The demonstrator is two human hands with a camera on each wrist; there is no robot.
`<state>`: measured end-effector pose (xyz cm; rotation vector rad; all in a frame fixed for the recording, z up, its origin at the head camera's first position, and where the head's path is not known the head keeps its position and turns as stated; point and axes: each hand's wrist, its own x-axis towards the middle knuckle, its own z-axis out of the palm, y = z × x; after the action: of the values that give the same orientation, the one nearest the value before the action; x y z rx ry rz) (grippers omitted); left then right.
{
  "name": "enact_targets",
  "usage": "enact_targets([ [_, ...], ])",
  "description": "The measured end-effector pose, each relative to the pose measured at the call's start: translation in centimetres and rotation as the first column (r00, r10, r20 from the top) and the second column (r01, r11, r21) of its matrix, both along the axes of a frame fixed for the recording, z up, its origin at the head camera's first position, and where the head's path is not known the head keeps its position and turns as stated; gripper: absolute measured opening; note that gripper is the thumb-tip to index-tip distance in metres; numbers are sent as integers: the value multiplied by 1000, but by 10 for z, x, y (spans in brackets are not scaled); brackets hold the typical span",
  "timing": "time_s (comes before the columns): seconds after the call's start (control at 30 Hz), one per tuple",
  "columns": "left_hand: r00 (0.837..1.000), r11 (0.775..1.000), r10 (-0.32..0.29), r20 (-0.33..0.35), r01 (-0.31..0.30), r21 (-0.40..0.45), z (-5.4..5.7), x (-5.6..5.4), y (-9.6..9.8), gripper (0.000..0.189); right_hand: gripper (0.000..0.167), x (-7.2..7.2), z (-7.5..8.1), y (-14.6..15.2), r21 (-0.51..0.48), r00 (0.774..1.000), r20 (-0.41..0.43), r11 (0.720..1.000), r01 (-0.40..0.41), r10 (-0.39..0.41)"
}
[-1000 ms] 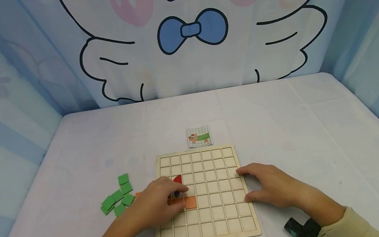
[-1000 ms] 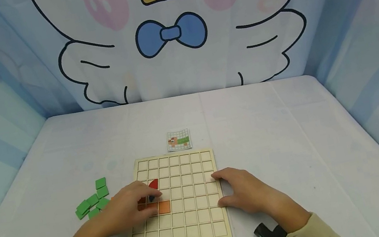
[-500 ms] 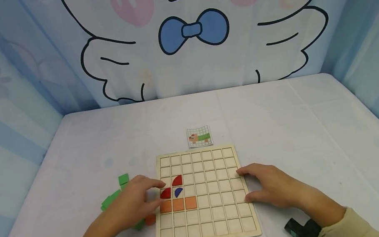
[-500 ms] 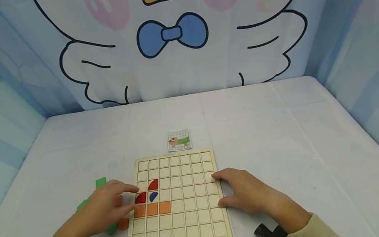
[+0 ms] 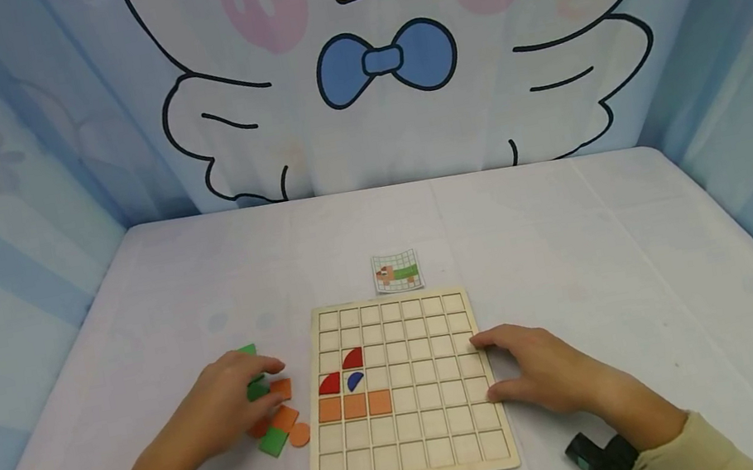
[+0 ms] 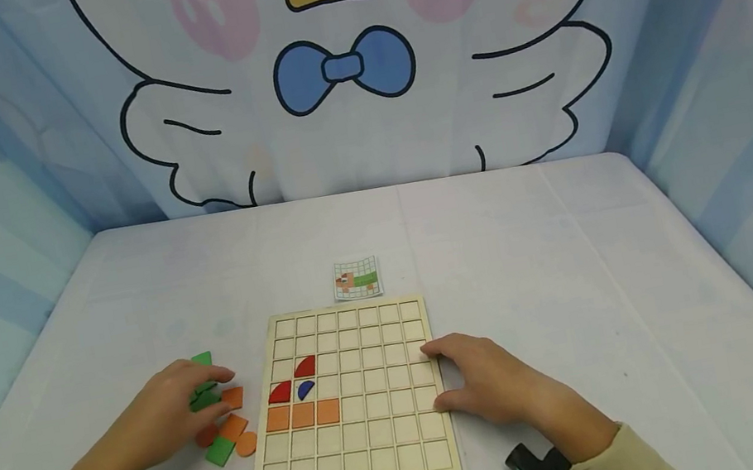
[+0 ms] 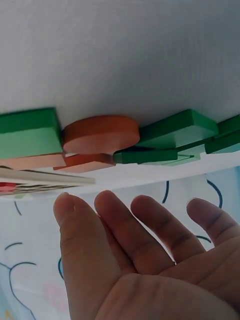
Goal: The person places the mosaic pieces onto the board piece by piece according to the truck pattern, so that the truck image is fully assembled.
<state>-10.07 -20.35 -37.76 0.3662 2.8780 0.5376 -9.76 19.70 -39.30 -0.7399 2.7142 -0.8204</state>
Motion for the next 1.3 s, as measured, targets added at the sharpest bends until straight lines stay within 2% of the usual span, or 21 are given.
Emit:
enact_targets([
  [0.33,1000,1000,-8,22,8,-13,-6,-5,-3,31,62,0,1,0,1,1000,8,1000,-4,4],
  [0.73,1000,998,-15,17,16,-61,-10,-9,-3,27,61,0,1,0,3,1000,2,1000,-1,1],
  [1.0,1000,999,-23,6,23,-36,-10,-9,-5,25,62,0,2,-1,6,1000,22,1000,9,-9],
  [1.3,1000,1000,1,-1,-1,-19,-12,-9,-6,26,62,0,0,0,5,1000,6,1000,2,-2],
])
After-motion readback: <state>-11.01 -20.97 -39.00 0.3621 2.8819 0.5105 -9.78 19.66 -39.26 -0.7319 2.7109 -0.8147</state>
